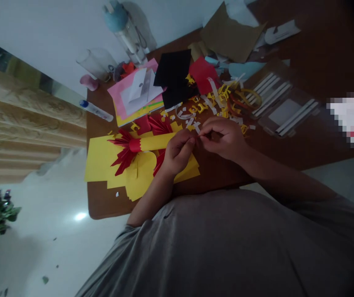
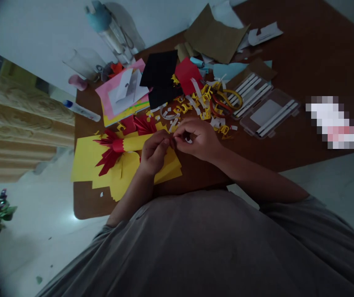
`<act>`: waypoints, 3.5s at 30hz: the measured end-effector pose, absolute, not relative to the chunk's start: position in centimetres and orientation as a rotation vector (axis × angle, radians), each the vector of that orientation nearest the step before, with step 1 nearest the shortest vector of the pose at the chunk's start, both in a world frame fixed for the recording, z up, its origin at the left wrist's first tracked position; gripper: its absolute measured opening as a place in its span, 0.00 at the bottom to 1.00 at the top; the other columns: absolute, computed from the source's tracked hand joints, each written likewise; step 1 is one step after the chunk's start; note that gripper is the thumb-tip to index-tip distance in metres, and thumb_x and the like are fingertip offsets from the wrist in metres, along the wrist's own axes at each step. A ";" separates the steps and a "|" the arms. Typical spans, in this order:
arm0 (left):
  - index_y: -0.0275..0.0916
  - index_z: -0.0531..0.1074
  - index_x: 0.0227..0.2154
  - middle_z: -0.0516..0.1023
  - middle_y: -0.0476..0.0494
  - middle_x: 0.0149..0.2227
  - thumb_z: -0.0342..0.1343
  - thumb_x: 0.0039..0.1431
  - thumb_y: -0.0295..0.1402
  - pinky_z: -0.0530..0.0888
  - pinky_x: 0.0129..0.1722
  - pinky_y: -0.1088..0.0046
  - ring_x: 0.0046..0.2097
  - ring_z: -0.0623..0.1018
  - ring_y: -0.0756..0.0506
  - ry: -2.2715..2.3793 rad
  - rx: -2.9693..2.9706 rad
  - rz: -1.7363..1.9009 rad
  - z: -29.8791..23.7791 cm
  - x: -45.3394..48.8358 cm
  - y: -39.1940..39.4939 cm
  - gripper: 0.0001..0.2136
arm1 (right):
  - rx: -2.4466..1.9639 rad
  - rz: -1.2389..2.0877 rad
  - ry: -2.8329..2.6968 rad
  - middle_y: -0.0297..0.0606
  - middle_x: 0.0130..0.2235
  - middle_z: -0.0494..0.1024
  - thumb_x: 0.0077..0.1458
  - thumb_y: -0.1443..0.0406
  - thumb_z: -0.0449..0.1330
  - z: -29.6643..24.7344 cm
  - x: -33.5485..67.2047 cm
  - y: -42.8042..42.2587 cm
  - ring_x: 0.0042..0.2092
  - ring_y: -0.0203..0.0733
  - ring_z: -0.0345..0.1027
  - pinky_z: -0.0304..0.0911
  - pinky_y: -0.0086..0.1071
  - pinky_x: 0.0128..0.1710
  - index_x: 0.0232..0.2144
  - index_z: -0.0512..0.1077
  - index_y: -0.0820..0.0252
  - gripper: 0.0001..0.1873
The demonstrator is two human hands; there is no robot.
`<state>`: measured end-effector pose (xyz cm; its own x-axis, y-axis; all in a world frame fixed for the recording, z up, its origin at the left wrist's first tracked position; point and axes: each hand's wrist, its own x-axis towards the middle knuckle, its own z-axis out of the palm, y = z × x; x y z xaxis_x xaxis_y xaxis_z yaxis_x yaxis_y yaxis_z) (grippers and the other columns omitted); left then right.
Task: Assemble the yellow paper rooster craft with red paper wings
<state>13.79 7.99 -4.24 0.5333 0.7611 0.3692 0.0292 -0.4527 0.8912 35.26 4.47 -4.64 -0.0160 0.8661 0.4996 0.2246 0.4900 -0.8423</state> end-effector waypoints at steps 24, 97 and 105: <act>0.42 0.79 0.33 0.82 0.43 0.36 0.55 0.83 0.53 0.78 0.48 0.63 0.39 0.79 0.44 0.778 1.905 1.014 -4.0 13.9 8.0 0.24 | -1.252 0.798 -1.647 0.39 0.41 0.90 0.64 0.57 0.73 -3.2 36.9 3.3 0.40 0.48 0.82 0.74 0.41 0.45 0.40 0.89 0.51 0.07; 0.39 0.69 0.73 0.83 0.39 0.44 0.51 0.84 0.39 0.78 0.53 0.61 0.46 0.81 0.41 0.809 2.336 0.901 -4.9 14.0 8.4 0.22 | -1.087 1.131 -1.321 0.39 0.38 0.86 0.70 0.48 0.73 0.2 41.0 2.5 0.40 0.46 0.79 0.77 0.44 0.46 0.35 0.85 0.51 0.16; 0.43 0.75 0.68 0.85 0.34 0.62 0.56 0.84 0.45 0.76 0.67 0.55 0.64 0.83 0.37 0.699 2.197 1.105 -3.4 16.4 6.3 0.20 | -1.183 1.111 -1.653 0.36 0.37 0.85 0.70 0.52 0.71 2.7 40.0 3.0 0.38 0.46 0.75 0.70 0.40 0.43 0.35 0.83 0.51 0.13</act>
<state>16.37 6.34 -3.44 0.5206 0.6695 0.5298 0.1920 -0.6964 0.6914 40.02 3.03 2.68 -0.2406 0.9641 0.1127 0.2594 0.1758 -0.9496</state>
